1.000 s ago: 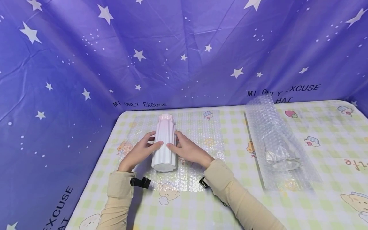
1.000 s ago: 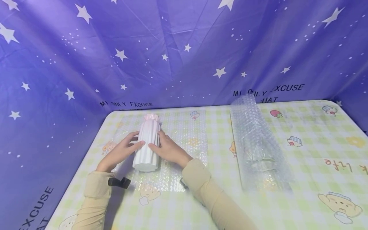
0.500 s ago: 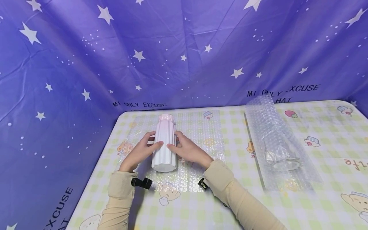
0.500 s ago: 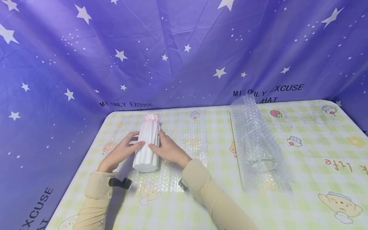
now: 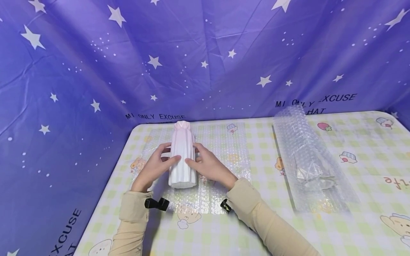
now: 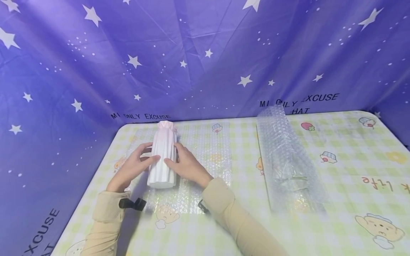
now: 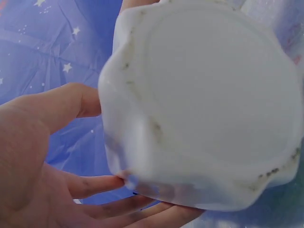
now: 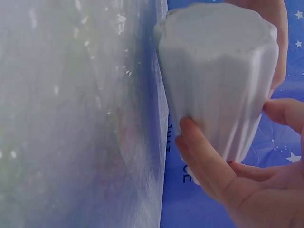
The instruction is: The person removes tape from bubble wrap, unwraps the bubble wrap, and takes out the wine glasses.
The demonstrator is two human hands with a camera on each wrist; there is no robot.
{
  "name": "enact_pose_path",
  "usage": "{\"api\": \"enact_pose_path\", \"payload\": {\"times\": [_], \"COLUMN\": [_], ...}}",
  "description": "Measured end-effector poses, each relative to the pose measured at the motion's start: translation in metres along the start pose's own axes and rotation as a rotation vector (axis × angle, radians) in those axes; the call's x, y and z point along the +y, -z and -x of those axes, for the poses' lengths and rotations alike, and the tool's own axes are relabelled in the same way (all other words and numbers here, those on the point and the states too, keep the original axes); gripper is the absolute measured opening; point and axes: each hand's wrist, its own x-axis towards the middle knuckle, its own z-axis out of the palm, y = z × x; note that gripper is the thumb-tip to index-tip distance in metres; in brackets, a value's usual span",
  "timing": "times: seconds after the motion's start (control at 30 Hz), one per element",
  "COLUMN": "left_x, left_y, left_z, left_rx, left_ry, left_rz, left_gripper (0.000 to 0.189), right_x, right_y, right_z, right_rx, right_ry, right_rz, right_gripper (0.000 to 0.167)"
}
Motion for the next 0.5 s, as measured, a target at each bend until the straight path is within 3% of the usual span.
{"api": "enact_pose_path", "payload": {"times": [0.3, 0.5], "left_x": [0.0065, 0.009], "left_y": [-0.0019, -0.0022], "left_z": [0.0012, 0.0023], "left_rx": [0.103, 0.156], "left_ry": [-0.095, -0.168], "left_rz": [0.069, 0.086], "left_gripper": [0.072, 0.078], "right_x": [-0.0052, -0.0081], "right_y": [0.001, 0.0015], "right_z": [0.0001, 0.0], "right_rx": [0.119, 0.169], "right_ry": [0.042, 0.122], "right_rz": [-0.071, -0.103], "right_gripper": [0.068, 0.07]}}
